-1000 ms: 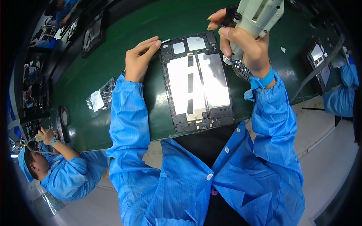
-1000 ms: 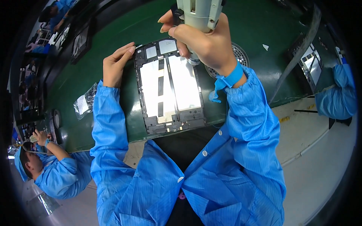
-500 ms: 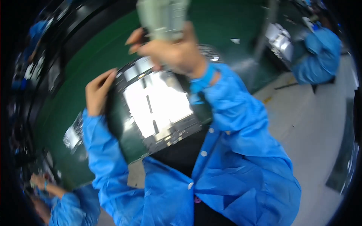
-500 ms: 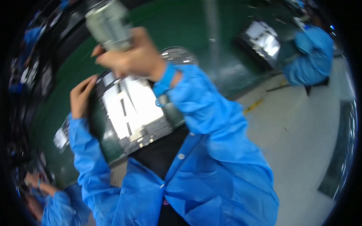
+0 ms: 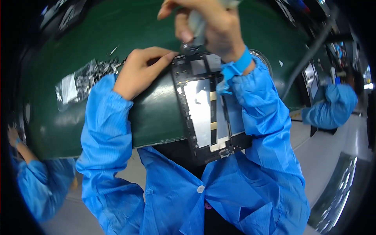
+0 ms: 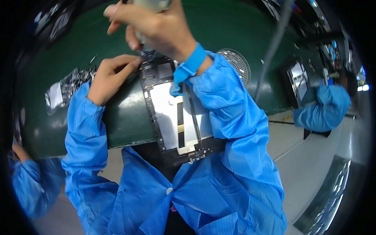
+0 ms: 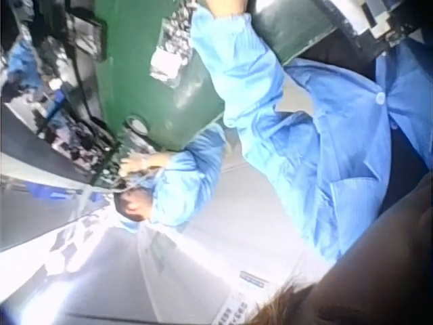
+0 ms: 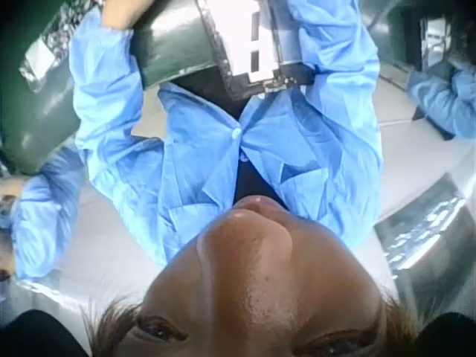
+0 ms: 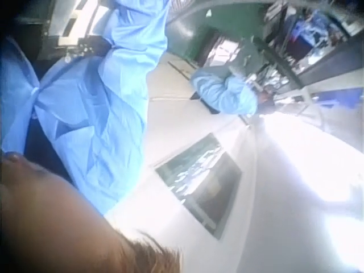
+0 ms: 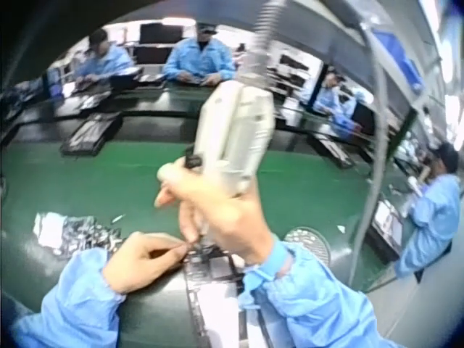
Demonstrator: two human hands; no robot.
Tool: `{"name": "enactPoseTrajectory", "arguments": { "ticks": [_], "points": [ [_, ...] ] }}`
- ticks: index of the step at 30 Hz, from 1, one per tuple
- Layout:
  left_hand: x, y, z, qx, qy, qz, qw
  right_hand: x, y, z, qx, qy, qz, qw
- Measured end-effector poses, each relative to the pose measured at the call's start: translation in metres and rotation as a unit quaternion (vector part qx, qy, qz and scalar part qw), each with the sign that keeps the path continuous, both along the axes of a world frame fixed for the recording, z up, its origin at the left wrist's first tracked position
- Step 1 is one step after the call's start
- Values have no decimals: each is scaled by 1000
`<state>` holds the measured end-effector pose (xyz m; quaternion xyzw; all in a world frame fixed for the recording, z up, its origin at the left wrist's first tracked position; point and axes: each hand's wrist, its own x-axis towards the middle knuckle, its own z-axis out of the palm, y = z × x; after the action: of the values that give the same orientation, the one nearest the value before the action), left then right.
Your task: The person assembles tablet devices by placing small components onto each unit, picking screws, fastening them with an electric screwdriver, and setting the devices onto the conveyor belt.
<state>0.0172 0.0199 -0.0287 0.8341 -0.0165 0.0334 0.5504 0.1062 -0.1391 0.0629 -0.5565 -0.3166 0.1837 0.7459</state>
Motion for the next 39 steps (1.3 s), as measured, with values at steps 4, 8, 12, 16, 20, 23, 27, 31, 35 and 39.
{"name": "enactPoseTrajectory", "arguments": {
  "ticks": [4,8,12,16,20,23,27,31,35,39],
  "points": [
    [-8,1,4,-62,-22,-32,997,-10,9,2,-10,-48,15,999],
    [-9,-3,1,-83,-15,-8,996,-12,11,-3,0,-33,30,999],
    [-12,-5,2,-80,2,-26,996,-16,4,-2,-8,-36,38,999],
    [-10,-10,-2,-89,-7,-28,996,-17,1,-3,-3,-40,38,998],
    [-10,-10,-2,-126,-11,-30,992,-16,4,-12,-9,-42,26,999],
    [-10,-8,-3,-123,-13,-28,992,-17,6,-16,-7,-48,25,998],
    [-9,-5,-3,-103,-24,-42,993,-16,6,-15,-19,-59,25,998],
    [-9,-4,-3,-45,10,-32,998,-17,9,-18,-21,-60,32,998],
    [-9,-2,-8,-55,-11,-41,998,-17,10,-19,-15,-71,25,997],
    [-8,-5,-7,-56,-7,-40,998,-15,7,-20,-24,-75,26,997]
  ]
}}
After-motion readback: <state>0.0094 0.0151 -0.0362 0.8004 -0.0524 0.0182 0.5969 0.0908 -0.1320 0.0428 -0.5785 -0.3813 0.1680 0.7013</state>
